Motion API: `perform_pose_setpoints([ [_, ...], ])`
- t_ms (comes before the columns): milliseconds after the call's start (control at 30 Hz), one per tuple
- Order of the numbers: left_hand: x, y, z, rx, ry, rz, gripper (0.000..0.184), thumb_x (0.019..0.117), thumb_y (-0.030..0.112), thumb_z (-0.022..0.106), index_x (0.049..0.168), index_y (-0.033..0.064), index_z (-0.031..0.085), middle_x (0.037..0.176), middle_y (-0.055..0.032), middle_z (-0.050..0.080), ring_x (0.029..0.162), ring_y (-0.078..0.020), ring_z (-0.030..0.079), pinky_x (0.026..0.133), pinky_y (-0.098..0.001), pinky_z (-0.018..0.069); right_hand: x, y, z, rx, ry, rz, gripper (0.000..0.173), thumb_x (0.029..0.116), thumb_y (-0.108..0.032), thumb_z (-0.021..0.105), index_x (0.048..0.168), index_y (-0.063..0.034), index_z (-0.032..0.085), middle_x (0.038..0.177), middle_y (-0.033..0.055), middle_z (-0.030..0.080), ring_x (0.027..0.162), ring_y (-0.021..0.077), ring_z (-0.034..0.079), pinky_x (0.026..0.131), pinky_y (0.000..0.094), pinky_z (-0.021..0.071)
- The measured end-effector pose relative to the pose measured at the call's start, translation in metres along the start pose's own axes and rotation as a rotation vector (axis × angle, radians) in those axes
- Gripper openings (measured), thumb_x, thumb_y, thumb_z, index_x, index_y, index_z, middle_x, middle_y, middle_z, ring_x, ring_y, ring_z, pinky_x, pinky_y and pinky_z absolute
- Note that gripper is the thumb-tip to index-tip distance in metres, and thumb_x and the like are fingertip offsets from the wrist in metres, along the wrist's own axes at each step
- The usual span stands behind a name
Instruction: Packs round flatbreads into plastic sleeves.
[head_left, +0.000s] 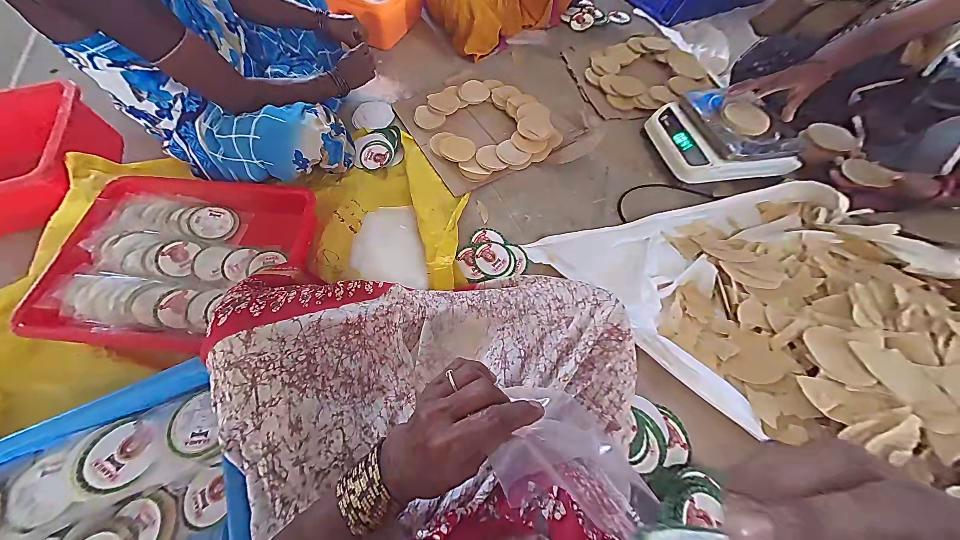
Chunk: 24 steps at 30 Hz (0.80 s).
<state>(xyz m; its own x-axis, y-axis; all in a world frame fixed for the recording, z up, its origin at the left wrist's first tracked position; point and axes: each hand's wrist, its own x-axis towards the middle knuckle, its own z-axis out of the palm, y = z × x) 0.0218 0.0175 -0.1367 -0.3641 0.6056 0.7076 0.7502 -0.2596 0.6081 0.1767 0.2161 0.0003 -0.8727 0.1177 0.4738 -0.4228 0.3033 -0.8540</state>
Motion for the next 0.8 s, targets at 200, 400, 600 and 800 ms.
perform_pose_setpoints([
  [200,0.001,0.005,0.006,-0.075,-0.002,-0.017,0.018,0.1049,0.016,0.055,0.110,0.0086,0.070,0.086,-0.0045,0.062,0.092,-0.0143,0.062,0.096,-0.0254,0.0487,0.005,0.016,0.029,-0.177,0.001,0.015,0.010,0.1002,-0.020,0.065,0.105,-0.0107,0.067,0.102,-0.0026,0.073,0.102,0.0047,0.067,0.096,0.0212,0.0515],
  [400,-0.002,0.014,0.013,-0.426,0.000,-0.259,0.015,0.0957,0.012,0.070,0.106,0.0008,0.071,0.097,-0.0084,0.067,0.098,-0.0079,0.062,0.089,-0.0190,0.0503,0.002,0.034,0.035,-0.231,0.024,0.166,0.015,0.0939,-0.018,0.073,0.107,-0.0152,0.067,0.104,-0.0080,0.070,0.106,-0.0005,0.063,0.095,0.0180,0.0523],
  [600,-0.006,0.022,0.014,-1.006,0.049,-0.627,0.022,0.1007,0.010,0.062,0.120,0.0109,0.072,0.111,0.0063,0.075,0.102,-0.0009,0.069,0.094,-0.0241,0.0567,-0.001,0.060,0.042,-0.251,-0.005,0.319,0.053,0.0952,-0.031,0.071,0.139,-0.0054,0.053,0.130,0.0055,0.066,0.120,0.0052,0.062,0.101,0.0255,0.0537],
  [800,0.011,0.017,-0.001,-1.005,0.096,-0.845,0.017,0.0972,-0.001,0.059,0.107,0.0057,0.071,0.096,0.0064,0.076,0.089,-0.0015,0.070,0.086,-0.0260,0.0581,0.017,0.067,0.030,-0.391,-0.287,0.235,0.057,0.1033,-0.041,0.057,0.136,0.0046,0.061,0.135,0.0204,0.066,0.126,0.0305,0.062,0.109,0.0468,0.0469],
])
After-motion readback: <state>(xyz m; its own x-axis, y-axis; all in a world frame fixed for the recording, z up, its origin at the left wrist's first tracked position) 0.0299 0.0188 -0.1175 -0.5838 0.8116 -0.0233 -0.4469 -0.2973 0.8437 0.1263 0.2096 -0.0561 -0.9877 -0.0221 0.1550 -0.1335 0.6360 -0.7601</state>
